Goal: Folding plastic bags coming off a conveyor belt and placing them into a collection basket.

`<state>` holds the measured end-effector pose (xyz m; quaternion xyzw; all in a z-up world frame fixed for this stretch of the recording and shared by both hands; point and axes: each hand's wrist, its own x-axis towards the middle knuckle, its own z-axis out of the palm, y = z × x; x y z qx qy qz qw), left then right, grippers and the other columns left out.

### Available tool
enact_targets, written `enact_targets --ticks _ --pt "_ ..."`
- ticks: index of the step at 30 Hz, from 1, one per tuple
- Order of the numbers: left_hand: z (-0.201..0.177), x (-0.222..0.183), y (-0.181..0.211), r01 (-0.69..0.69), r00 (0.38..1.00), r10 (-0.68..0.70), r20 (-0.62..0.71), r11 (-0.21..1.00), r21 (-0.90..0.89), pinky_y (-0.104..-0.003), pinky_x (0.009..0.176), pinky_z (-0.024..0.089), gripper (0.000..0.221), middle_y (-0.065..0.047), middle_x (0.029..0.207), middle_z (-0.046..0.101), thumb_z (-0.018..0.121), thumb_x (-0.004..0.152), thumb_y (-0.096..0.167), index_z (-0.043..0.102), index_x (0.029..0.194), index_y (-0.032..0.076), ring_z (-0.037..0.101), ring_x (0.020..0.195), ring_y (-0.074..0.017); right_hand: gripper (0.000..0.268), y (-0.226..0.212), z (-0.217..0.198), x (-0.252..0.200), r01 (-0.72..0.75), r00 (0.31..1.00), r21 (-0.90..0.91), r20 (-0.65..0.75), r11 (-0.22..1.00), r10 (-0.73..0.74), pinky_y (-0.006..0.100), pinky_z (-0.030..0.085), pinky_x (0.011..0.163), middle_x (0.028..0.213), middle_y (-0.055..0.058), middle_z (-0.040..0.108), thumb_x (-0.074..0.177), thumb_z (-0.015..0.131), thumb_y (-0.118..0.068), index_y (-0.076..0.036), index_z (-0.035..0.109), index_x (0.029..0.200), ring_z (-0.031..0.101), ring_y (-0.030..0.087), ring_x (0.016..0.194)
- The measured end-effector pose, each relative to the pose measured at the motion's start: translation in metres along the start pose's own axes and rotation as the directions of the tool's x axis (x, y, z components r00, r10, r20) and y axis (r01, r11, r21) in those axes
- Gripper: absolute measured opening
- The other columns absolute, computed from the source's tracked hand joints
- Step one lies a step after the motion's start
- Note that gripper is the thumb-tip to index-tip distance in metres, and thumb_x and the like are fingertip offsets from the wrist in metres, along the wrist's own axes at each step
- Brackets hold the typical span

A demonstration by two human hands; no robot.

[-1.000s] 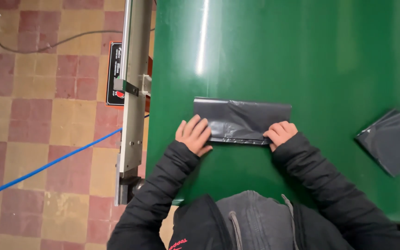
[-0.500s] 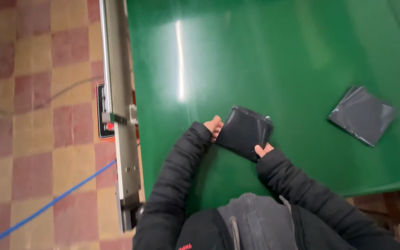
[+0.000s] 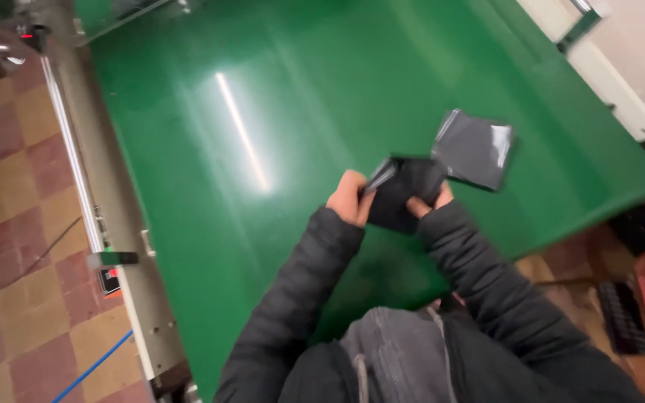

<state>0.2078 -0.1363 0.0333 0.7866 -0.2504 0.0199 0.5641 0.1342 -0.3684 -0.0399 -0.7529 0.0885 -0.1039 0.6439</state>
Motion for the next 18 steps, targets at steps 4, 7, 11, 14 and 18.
enact_targets --ticks 4,7,11,14,18 --pt "0.104 0.079 0.014 0.26 0.965 -0.262 0.0 0.957 0.127 -0.05 0.071 0.054 0.031 -0.02 0.088 0.067 0.069 0.096 0.033 0.055 0.108 0.009 0.066 0.083 -0.046 0.075 -0.008 -0.112 0.051 -0.058 0.992 -0.086 -0.119 0.995 0.048 0.037 0.055 0.102 0.135 0.021 0.064 0.09 0.079 -0.013 0.005 0.036 0.15 0.067 0.026 0.119" --pt "0.173 0.114 -0.017 0.305 0.947 -0.32 0.015 0.915 0.266 -0.054 0.073 0.054 0.036 -0.022 0.098 0.068 0.069 0.095 0.039 0.054 0.106 0.008 0.066 0.086 -0.0484 0.081 0.0 -0.155 0.084 -0.096 0.988 -0.099 -0.133 0.99 0.082 0.036 0.055 0.1 0.132 0.022 0.065 0.087 0.08 -0.013 0.004 0.033 0.15 0.068 0.026 0.115" --pt "0.227 0.123 -0.094 0.282 0.955 -0.297 -0.021 0.882 0.377 -0.055 0.077 0.053 0.044 -0.024 0.112 0.062 0.069 0.093 0.042 0.053 0.111 0.006 0.064 0.094 -0.0484 0.086 0.018 -0.165 0.109 -0.316 0.948 -0.297 -0.126 0.901 0.291 0.035 0.053 0.099 0.13 0.025 0.067 0.084 0.08 -0.014 0.001 0.028 0.151 0.068 0.026 0.114" --pt "0.233 0.127 -0.079 0.249 0.959 -0.282 -0.035 0.776 0.58 -0.053 0.083 0.052 0.057 -0.021 0.111 0.062 0.077 0.083 0.05 0.055 0.111 0.005 0.061 0.097 -0.045 0.091 0.088 -0.172 0.116 -0.145 0.988 -0.215 -0.084 0.966 0.129 0.04 0.048 0.105 0.14 0.029 0.058 0.079 0.083 -0.018 0.002 0.028 0.15 0.062 0.03 0.125" --pt "0.224 0.144 0.005 0.362 0.898 -0.438 -0.041 0.684 0.633 -0.054 0.083 0.05 0.052 -0.014 0.113 0.065 0.078 0.08 0.049 0.062 0.107 0.007 0.06 0.109 -0.0395 0.1 0.003 -0.182 0.107 -0.236 0.972 -0.654 -0.14 0.719 0.191 0.047 0.048 0.103 0.135 0.031 0.057 0.075 0.09 -0.029 0.002 0.034 0.152 0.058 0.044 0.121"
